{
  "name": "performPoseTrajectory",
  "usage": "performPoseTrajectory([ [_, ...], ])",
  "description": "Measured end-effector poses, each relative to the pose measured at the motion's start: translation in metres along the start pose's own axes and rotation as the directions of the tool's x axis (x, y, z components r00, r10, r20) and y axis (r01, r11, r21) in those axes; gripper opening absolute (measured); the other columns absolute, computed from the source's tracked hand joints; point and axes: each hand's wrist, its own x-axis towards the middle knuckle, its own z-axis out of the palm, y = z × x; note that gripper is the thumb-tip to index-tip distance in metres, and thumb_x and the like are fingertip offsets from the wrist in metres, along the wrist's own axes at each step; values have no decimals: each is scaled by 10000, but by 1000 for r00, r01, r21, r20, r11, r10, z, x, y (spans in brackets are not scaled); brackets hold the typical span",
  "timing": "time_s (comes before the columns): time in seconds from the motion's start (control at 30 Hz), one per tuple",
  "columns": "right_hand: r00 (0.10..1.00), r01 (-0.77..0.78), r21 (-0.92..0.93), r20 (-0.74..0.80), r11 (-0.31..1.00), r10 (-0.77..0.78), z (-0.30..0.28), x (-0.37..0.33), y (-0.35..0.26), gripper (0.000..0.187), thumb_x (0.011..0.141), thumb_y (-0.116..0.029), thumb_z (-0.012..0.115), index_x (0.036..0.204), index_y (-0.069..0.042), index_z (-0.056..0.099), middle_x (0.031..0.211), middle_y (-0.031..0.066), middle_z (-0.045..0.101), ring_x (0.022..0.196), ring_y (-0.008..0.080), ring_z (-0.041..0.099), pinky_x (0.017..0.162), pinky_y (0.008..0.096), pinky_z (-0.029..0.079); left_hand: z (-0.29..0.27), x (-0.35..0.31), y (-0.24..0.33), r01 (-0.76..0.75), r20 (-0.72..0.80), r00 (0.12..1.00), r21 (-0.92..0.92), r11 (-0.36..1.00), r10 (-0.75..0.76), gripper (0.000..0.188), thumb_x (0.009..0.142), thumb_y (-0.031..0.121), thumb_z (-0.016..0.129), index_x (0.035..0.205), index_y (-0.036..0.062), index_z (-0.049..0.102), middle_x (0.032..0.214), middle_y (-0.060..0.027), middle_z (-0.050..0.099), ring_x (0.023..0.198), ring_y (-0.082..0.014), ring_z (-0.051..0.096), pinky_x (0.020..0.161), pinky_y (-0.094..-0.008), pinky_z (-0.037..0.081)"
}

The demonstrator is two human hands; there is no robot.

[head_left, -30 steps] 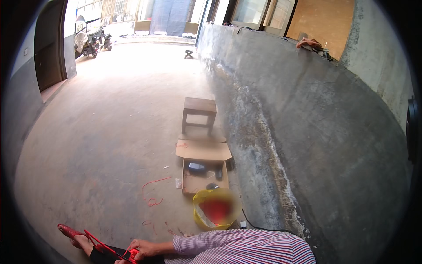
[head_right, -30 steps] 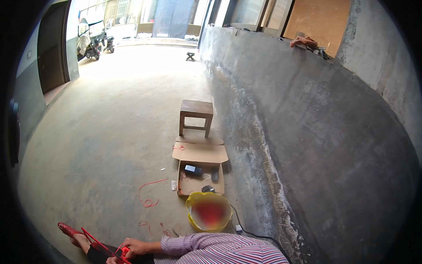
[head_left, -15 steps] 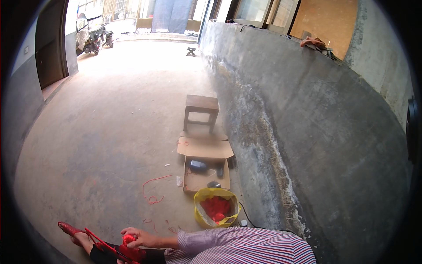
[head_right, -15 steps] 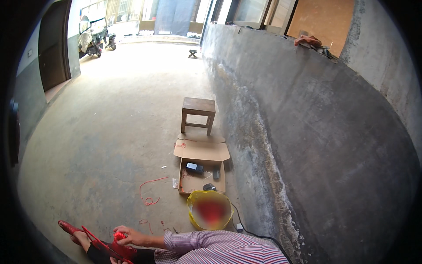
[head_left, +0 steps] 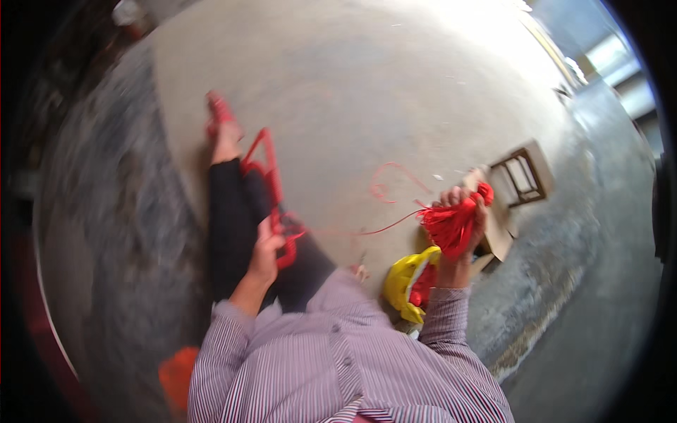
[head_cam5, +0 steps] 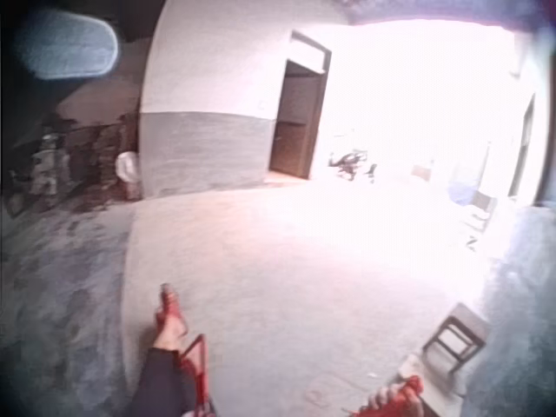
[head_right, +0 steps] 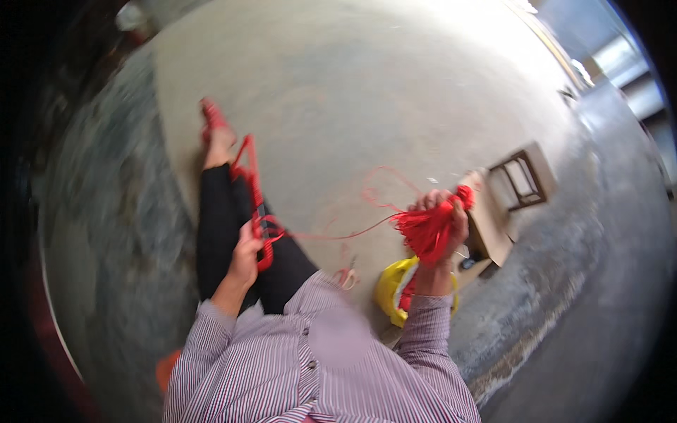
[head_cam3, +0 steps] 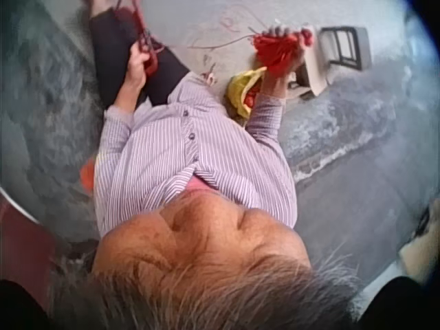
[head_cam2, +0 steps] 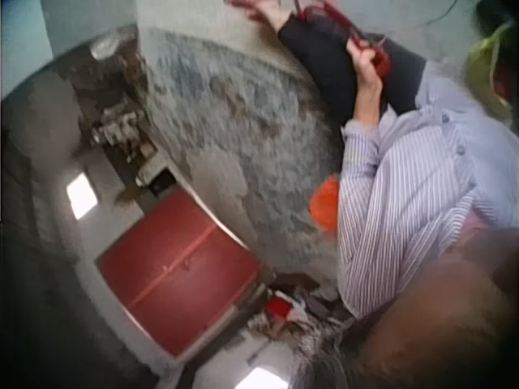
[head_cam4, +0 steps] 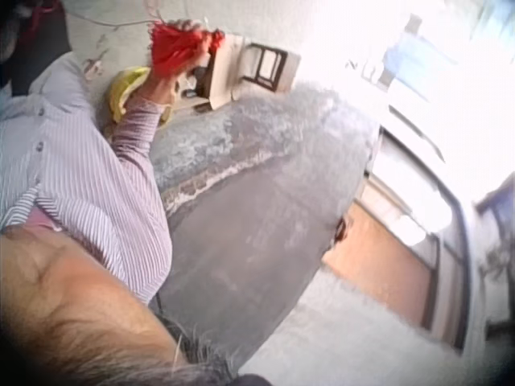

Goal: The person wraps and weaves red string around a red furniture frame component by hand.

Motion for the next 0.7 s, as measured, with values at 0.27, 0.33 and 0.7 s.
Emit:
performPoseTrajectory([
  [0.27,794,-533,-502,-20,680,608,18,-28,164,436,845,-198,611,1216,19,533,1018,59,620,861,123,582,801,280,475,-8,1,-8,103,-69,993,62,993,-99,639,701,84,473,1329,31,368,1028,-27,394,996,-134,441,947,-257,353],
  [0.33,768,-525,-570,4,632,641,24,-29,183,407,856,-184,606,1204,17,539,1003,50,627,855,115,581,802,271,473,-10,-2,-7,92,-84,993,111,990,-83,638,702,99,478,1328,34,370,1031,-31,390,1015,-143,433,959,-269,345],
  [0.7,709,-694,-44,133,719,692,98,-32,129,230,821,-213,640,868,-60,474,704,7,437,614,111,422,529,286,355,-11,3,-11,119,-99,988,-3,993,-118,531,718,135,467,1238,45,421,955,-18,388,913,-127,423,889,-266,371],
])
